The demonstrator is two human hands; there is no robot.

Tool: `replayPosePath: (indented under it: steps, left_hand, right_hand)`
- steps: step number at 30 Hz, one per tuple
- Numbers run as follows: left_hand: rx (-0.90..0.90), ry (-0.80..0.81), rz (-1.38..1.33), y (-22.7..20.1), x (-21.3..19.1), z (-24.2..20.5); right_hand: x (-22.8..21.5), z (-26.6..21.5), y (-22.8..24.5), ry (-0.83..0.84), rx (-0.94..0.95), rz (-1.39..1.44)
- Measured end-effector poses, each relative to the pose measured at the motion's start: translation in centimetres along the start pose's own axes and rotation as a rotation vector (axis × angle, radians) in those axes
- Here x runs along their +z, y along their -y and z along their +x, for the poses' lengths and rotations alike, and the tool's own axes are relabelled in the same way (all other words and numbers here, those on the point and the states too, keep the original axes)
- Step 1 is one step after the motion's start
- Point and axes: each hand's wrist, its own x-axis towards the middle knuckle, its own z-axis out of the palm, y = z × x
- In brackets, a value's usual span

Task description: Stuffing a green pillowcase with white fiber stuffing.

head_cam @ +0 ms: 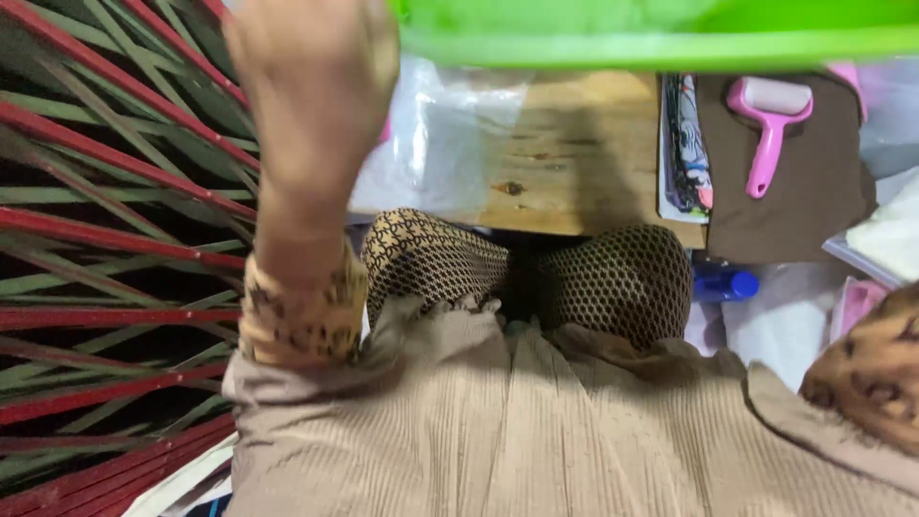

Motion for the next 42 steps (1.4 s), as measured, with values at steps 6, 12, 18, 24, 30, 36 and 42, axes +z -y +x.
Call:
replayPosePath:
  steps: [6, 12, 18, 24, 30, 36, 42]
  left_hand:
    - [-0.311, 0.638, -0.262, -2.3, 5.6, -4.3]
    - [-0.324, 0.699, -0.29, -2.7, 12.8, -6.8]
    - [-0.533, 0.683, -0.382, -3.1, 14.1, -2.7]
    - [-0.522, 0.365, -0.398, -1.4, 14.3, 3.7]
    - [-0.295, -0.128, -0.216, -1.0, 5.5, 6.2]
    - [-0.266, 0.172, -0.429, -2.9, 6.2, -0.4]
    - [-0.527, 0.783, -0.534, -3.3, 14.8, -4.1]
  right_hand:
    - [6.9, -5.9, 1.9, 0.024, 0.001, -0.074]
    - [10.7, -4.8, 4.3, 0.319, 0.429, -0.376]
    - [10.8, 0.2, 7.1, 0.349, 0.524, -0.249]
    - [7.8, 6.0, 9.0, 0.033, 0.563, 0.038]
    - [6.4, 0.5, -3.7, -0.09, 0.017, -1.254]
    - [5.3, -1.2, 8.4, -0.198, 0.063, 0.097]
    - [12.7, -0.6, 4.7, 0.312, 0.528, -0.235]
